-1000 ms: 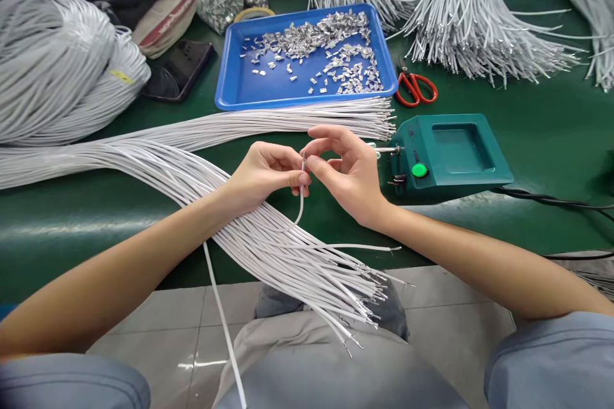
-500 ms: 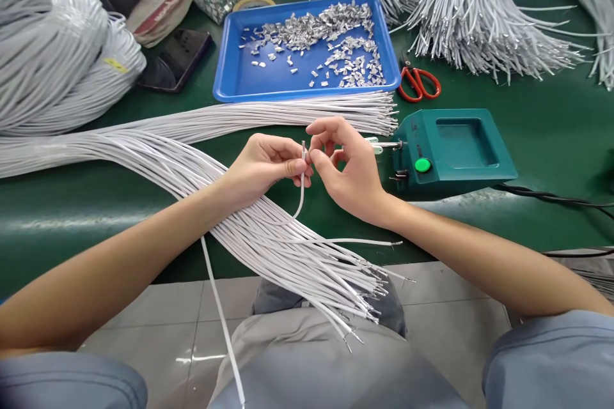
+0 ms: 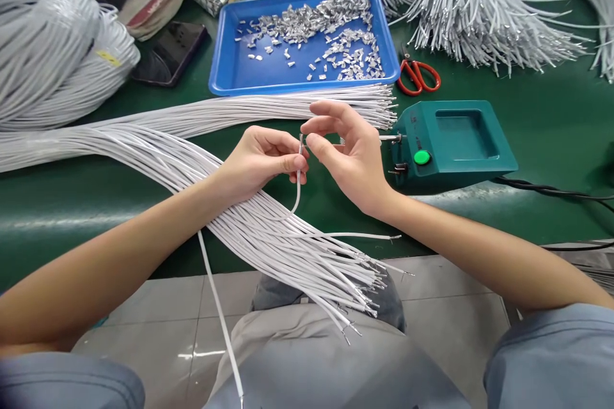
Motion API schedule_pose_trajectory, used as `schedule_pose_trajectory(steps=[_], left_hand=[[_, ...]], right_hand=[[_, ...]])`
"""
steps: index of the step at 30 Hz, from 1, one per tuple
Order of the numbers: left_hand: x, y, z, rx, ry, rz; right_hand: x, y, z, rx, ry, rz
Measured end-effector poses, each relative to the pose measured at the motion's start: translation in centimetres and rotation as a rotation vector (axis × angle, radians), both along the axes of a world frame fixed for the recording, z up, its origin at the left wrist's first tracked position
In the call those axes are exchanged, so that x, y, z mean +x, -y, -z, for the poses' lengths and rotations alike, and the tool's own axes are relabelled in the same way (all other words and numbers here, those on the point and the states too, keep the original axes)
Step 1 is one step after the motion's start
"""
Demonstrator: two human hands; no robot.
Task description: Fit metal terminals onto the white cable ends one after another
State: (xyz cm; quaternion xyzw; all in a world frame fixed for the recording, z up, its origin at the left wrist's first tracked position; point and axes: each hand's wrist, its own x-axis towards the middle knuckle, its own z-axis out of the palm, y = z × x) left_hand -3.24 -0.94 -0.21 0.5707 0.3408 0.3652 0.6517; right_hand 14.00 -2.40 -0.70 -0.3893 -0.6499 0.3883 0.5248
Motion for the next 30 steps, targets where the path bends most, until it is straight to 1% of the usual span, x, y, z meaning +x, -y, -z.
schedule_pose_trajectory(steps=[9, 14, 18, 22, 26, 30], left_hand=[[0.07, 0.04, -0.06, 0.027, -0.033, -0.01], [-0.01, -0.04, 0.0, 0.028, 0.009, 0.004], [-0.07, -0.05, -0.02, 0.002, 0.025, -0.005], [-0.12, -0.04, -0.1, -0.025, 0.04, 0.012], [-0.19, -0.08, -0.05, -0.015, 0.052, 0.039], [-0.25, -0.12, 0.13, 0.0, 0.023, 0.052]], right_hand=[[0.17, -0.18, 0.05, -0.042, 0.031, -0.032], [0.19, -0.18, -0.16, -0.043, 0.028, -0.069], [0.29, -0.32, 0.04, 0.007, 0.008, -0.028], [0.27, -0.34, 0.15, 0.015, -0.036, -0.001], [-0.01, -0.01, -0.2, -0.005, -0.05, -0.028], [-0.16, 0.09, -0.33, -0.033, -0.084, -0.067]])
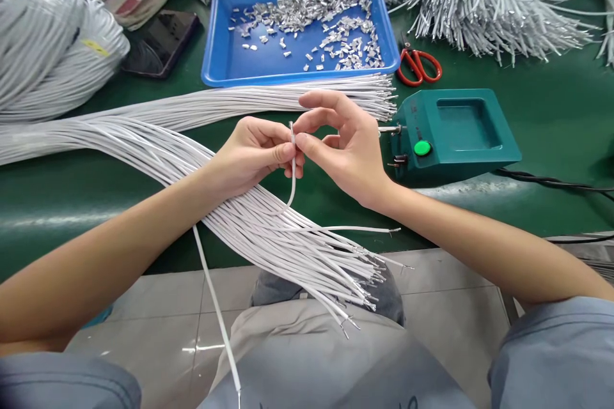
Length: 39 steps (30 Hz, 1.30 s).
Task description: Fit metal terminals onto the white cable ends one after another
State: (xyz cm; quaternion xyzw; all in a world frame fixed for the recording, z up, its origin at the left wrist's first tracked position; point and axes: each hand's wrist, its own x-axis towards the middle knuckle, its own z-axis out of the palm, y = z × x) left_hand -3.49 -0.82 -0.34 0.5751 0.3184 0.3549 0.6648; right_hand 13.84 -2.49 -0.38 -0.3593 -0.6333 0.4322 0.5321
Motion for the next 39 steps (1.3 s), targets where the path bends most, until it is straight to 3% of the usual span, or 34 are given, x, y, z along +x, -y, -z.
schedule_pose_trajectory(steps=[8, 18, 39], left_hand=[[0.1, 0.0, 0.0, -0.011, 0.009, 0.09], [0.2, 0.2, -0.4, -0.006, 0.033, -0.072], [0.6, 0.1, -0.2, 0.108, -0.081, -0.103]], right_hand=[[0.2, -0.2, 0.0, -0.022, 0.011, -0.007], [0.3, -0.3, 0.6, 0.061, 0.057, 0.13], [-0.1, 0.1, -0.4, -0.075, 0.015, 0.037]])
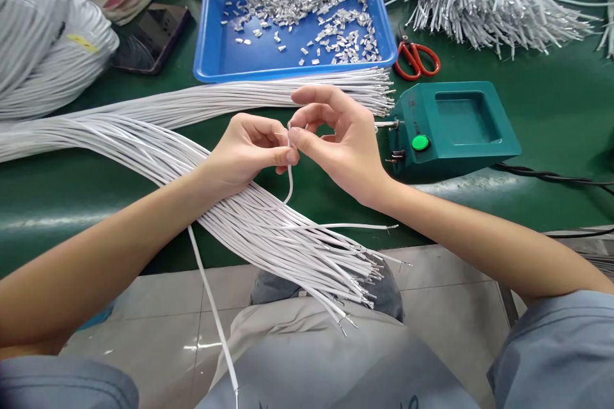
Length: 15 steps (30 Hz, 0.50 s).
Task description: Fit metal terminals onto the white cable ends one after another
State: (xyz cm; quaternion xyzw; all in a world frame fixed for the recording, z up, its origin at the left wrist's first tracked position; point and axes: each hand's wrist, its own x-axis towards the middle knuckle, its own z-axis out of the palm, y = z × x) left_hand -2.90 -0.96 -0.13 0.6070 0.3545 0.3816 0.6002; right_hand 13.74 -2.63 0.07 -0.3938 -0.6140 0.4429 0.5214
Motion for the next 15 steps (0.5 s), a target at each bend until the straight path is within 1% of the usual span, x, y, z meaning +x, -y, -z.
schedule_pose_trajectory(steps=[4, 12, 15], left_hand=[[0.0, 0.1, 0.0, 0.025, -0.045, -0.01], [0.0, 0.1, 0.1, 0.035, -0.025, 0.007], [0.0, 0.2, 0.0, 0.039, -0.013, 0.01]], right_hand=[[0.0, 0.0, 0.0, -0.012, 0.005, -0.004], [0.6, -0.9, 0.8, -0.144, -0.074, -0.138], [0.6, -1.0, 0.9, -0.152, -0.083, -0.166]])
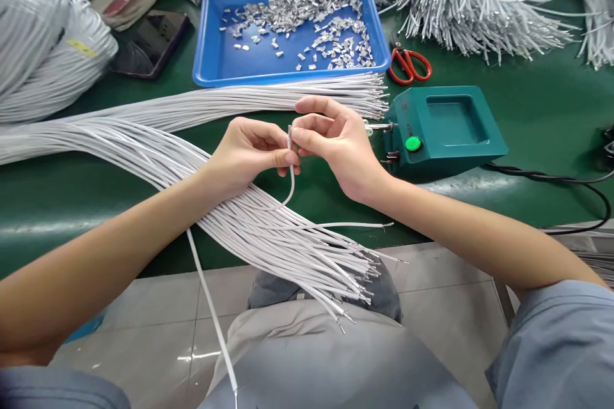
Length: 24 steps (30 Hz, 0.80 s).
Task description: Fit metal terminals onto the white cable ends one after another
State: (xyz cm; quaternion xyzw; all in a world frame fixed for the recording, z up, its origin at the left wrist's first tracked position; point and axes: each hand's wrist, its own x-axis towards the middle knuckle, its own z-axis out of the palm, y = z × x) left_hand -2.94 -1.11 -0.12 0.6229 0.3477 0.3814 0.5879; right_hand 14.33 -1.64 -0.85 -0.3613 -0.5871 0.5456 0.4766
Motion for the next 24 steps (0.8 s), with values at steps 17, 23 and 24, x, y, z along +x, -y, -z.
schedule_pose_trajectory(steps=[17, 23, 24], left_hand=[[-0.06, 0.08, -0.18, -0.078, 0.057, 0.011], [0.04, 0.1, -0.19, -0.069, 0.06, 0.01], [0.06, 0.11, -0.2, -0.067, 0.057, 0.007]], right_hand=[[-0.27, 0.48, -0.52, 0.14, 0.084, 0.12], [-0.17, 0.4, -0.62, 0.15, 0.033, 0.105], [-0.17, 0.38, -0.64, 0.15, 0.024, 0.108]])
